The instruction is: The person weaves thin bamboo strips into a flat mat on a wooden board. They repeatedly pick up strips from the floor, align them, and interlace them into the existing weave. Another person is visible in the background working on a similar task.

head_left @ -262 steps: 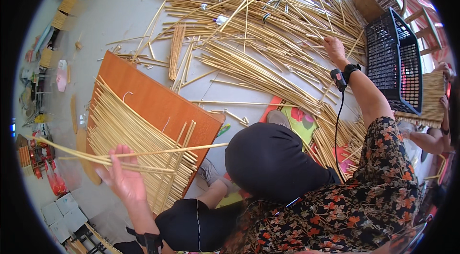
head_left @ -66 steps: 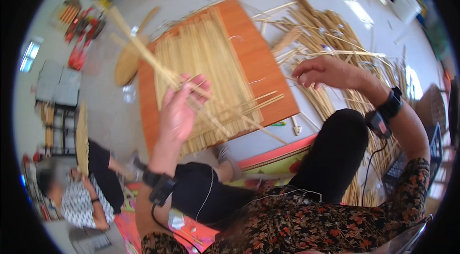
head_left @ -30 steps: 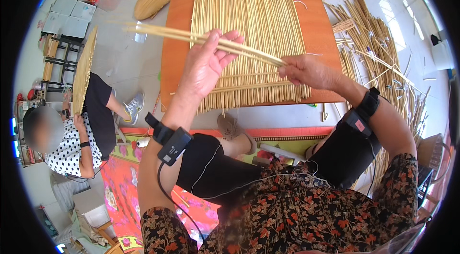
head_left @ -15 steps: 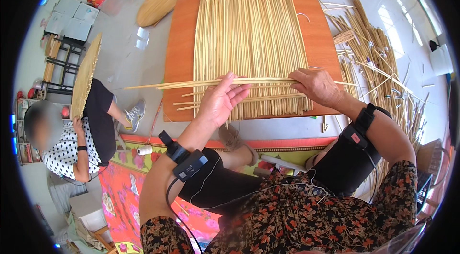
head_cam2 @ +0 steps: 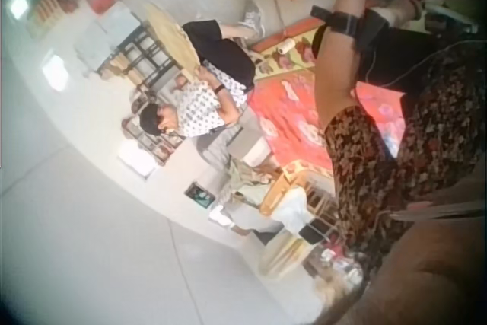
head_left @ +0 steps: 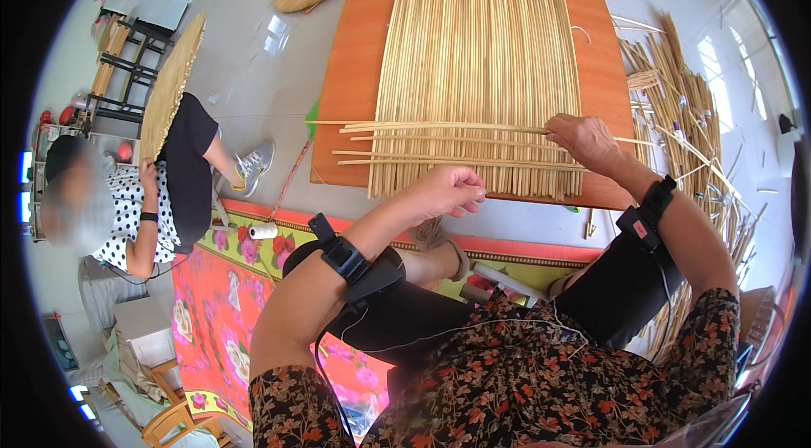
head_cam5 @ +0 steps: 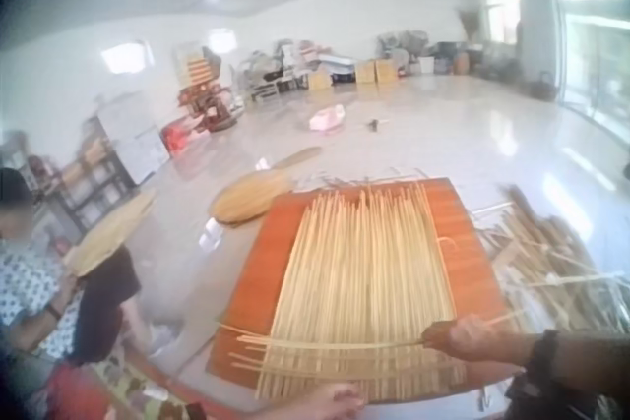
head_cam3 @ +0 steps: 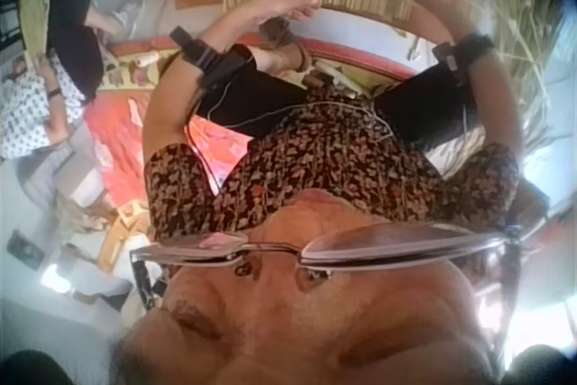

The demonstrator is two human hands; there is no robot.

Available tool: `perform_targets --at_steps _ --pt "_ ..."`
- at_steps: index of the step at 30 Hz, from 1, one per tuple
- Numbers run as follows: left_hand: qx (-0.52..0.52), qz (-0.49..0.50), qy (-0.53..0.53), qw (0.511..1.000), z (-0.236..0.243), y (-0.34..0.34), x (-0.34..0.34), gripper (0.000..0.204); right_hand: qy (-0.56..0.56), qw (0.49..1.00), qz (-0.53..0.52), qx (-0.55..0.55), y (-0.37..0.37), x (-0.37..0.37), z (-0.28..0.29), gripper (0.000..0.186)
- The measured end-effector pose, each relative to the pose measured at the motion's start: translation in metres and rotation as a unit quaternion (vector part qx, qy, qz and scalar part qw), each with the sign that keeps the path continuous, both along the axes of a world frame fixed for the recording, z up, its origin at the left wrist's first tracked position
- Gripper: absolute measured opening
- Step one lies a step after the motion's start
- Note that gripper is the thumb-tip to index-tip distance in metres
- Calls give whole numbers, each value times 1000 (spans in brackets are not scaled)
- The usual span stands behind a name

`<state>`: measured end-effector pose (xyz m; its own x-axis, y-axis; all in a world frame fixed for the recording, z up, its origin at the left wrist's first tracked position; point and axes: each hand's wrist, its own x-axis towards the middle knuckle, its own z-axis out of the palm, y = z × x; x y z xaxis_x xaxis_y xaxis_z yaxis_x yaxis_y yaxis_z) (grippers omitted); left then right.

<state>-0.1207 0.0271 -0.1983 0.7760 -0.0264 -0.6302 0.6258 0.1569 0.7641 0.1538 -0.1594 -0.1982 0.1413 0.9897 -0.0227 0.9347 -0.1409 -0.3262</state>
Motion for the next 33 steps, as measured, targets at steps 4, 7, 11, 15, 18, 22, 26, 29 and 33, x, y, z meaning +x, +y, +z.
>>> perform_targets --at_steps 4,7,11,15,18,22,26,29,33 --pt "44 -32 14 998 4 3 -1 35 1 1000 13 5 9 -6 -4 13" --pt "72 -26 -6 997 0 2 -3 24 -3 1000 21 21 12 -8 -10 14" --pt "91 -83 -1 992 0 6 -4 30 -3 1000 7 22 15 -9 -12 15" --pt "106 -107 -3 989 0 7 -2 31 -2 1000 -6 27 16 -9 -10 17" --pt "112 -111 -7 988 0 8 -1 32 6 999 -12 30 18 -10 -13 15" --pt "124 -65 -31 990 0 7 -3 23 1 999 -21 31 26 -17 -9 15" --pt "174 -79 -42 981 3 11 -3 24 -4 997 -24 69 33 -19 -12 20" --pt "213 -81 -48 973 2 14 -1 24 -27 997 -7 67 29 -10 -24 29" --pt "249 -84 -36 964 2 21 4 23 -58 997 14 42 15 -5 -33 39"
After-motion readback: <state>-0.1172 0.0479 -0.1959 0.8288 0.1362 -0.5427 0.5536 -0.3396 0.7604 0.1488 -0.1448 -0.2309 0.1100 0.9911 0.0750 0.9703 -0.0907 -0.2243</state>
